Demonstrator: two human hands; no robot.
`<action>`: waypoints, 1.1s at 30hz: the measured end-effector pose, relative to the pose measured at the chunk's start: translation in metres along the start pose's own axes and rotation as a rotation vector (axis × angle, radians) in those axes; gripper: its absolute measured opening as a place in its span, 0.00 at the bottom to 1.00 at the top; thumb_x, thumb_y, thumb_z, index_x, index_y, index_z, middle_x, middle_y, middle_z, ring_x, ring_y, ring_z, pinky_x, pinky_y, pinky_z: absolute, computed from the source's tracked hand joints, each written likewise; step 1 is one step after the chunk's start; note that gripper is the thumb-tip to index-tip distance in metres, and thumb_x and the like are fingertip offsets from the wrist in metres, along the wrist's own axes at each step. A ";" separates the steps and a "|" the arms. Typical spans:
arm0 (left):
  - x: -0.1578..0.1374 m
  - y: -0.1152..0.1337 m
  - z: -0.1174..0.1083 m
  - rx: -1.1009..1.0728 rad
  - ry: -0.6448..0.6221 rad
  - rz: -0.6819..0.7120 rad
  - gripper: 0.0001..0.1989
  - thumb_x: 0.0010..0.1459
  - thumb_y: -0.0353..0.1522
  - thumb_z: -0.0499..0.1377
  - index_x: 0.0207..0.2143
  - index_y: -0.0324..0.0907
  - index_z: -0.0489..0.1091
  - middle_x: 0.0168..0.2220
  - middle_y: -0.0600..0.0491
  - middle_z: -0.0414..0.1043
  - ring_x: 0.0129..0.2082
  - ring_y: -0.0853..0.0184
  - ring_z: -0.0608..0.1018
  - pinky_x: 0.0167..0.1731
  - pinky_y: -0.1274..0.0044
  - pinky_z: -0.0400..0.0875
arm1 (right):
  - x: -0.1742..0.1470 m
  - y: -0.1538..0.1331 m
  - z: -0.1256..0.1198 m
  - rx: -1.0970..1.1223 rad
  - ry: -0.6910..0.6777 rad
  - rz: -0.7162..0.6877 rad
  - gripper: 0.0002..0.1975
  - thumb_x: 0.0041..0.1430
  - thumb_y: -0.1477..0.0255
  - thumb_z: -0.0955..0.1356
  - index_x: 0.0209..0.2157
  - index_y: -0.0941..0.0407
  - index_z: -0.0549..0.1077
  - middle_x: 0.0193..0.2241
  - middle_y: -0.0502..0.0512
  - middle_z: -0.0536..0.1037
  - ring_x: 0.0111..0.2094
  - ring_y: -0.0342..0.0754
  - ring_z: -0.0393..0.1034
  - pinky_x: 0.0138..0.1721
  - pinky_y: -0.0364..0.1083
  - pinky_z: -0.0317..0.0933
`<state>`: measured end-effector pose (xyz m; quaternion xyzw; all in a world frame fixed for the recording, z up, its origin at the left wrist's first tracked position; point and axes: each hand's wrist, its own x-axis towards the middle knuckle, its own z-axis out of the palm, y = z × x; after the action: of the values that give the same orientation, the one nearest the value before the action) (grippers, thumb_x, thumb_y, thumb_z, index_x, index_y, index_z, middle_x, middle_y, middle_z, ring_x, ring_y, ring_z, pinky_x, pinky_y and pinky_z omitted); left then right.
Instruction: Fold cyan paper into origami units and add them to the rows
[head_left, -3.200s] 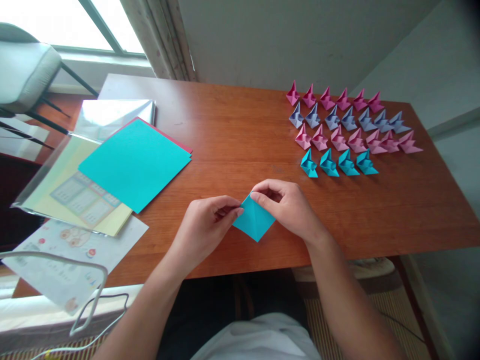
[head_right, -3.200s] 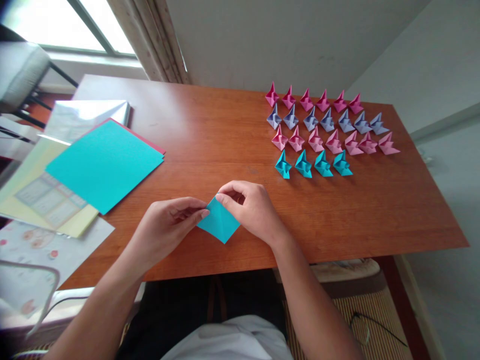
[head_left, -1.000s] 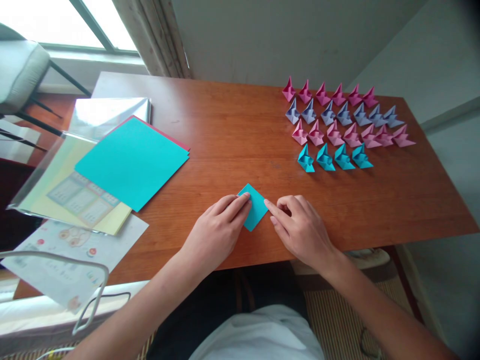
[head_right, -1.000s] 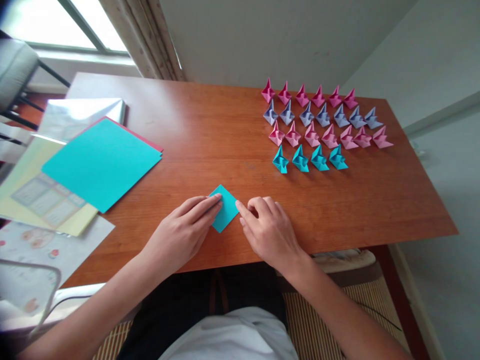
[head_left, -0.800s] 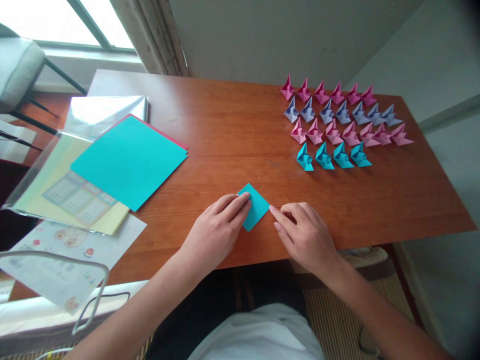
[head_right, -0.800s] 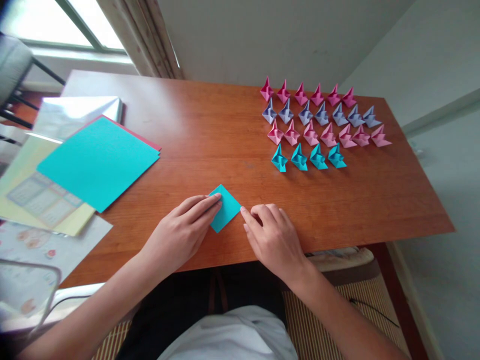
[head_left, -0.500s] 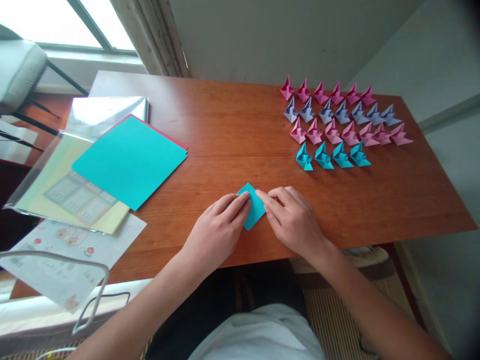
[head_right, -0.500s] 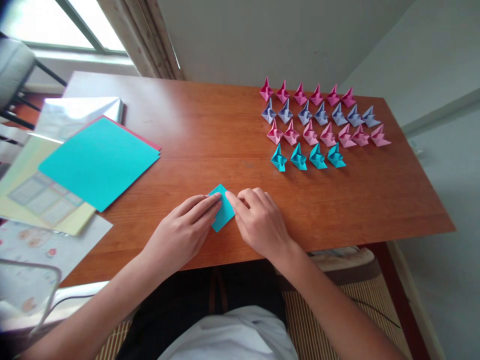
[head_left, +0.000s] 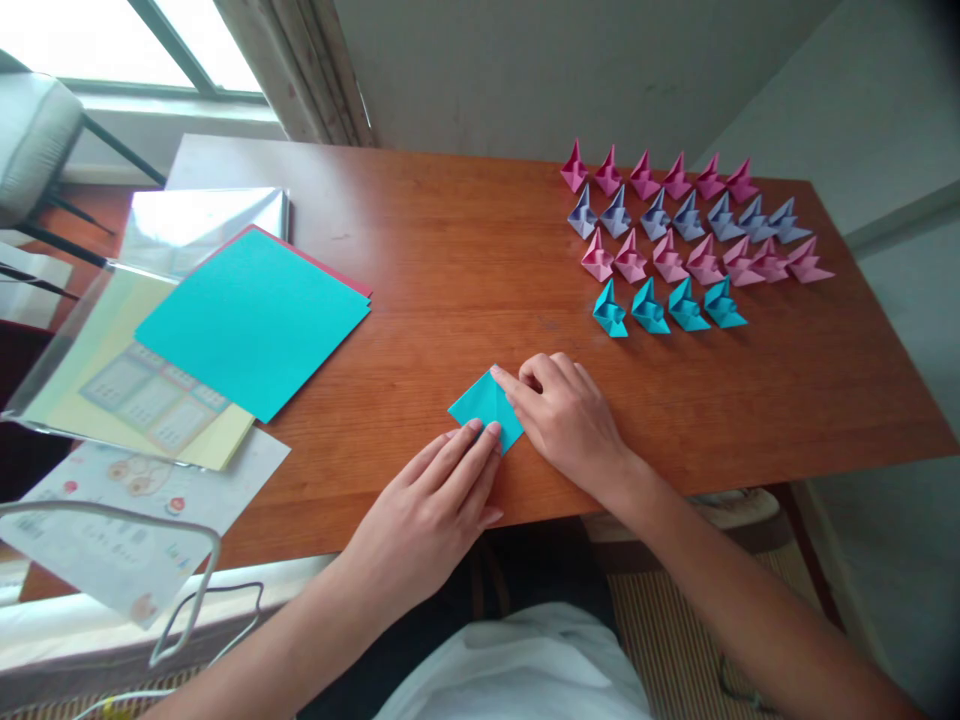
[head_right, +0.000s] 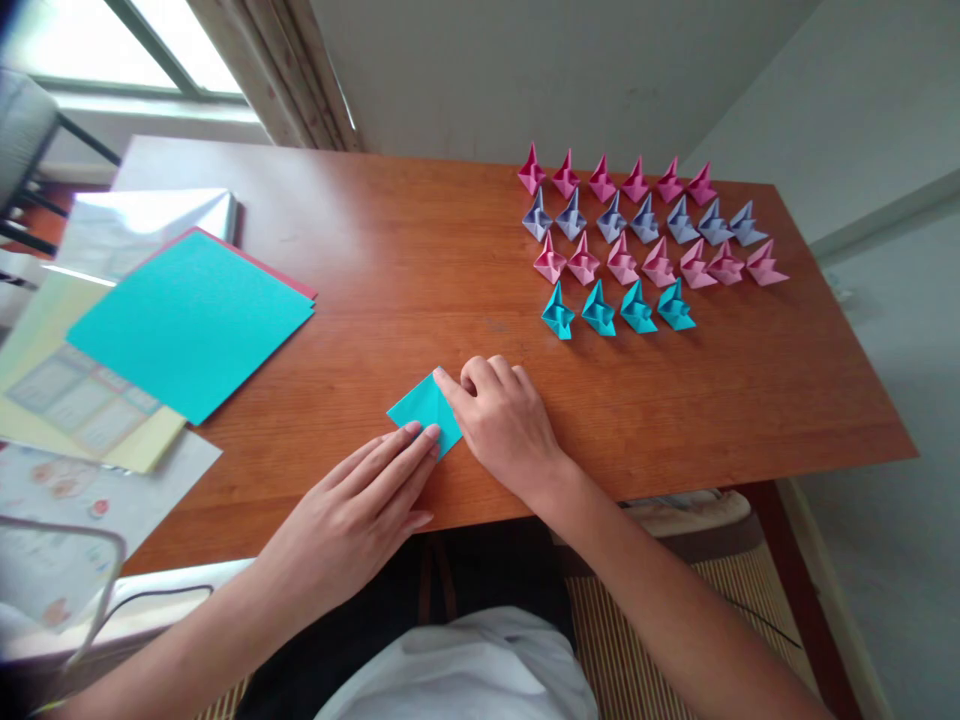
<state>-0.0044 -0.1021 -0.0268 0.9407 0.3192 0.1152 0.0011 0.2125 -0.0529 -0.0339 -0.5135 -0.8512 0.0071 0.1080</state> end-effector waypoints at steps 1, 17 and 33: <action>-0.003 0.002 -0.001 -0.021 -0.004 -0.005 0.22 0.72 0.37 0.52 0.60 0.31 0.70 0.65 0.45 0.68 0.65 0.55 0.70 0.65 0.65 0.63 | 0.000 0.000 0.000 0.003 0.000 0.000 0.18 0.73 0.72 0.61 0.59 0.54 0.74 0.37 0.57 0.75 0.39 0.53 0.62 0.40 0.51 0.55; 0.012 -0.004 -0.002 -0.136 -0.061 -0.102 0.26 0.69 0.45 0.53 0.61 0.39 0.70 0.66 0.46 0.66 0.66 0.46 0.67 0.66 0.53 0.60 | -0.001 0.002 0.002 0.016 0.009 -0.023 0.18 0.72 0.71 0.63 0.59 0.51 0.74 0.37 0.57 0.74 0.39 0.52 0.61 0.39 0.50 0.55; 0.024 -0.026 -0.002 -0.131 0.012 -0.032 0.17 0.70 0.34 0.54 0.56 0.38 0.74 0.58 0.46 0.75 0.58 0.53 0.76 0.56 0.61 0.73 | -0.002 0.019 -0.006 0.333 -0.049 -0.055 0.20 0.71 0.67 0.64 0.62 0.53 0.69 0.43 0.59 0.76 0.44 0.54 0.67 0.47 0.53 0.65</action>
<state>-0.0018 -0.0671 -0.0214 0.9326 0.3260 0.1416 0.0623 0.2316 -0.0462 -0.0307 -0.4649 -0.8543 0.1574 0.1709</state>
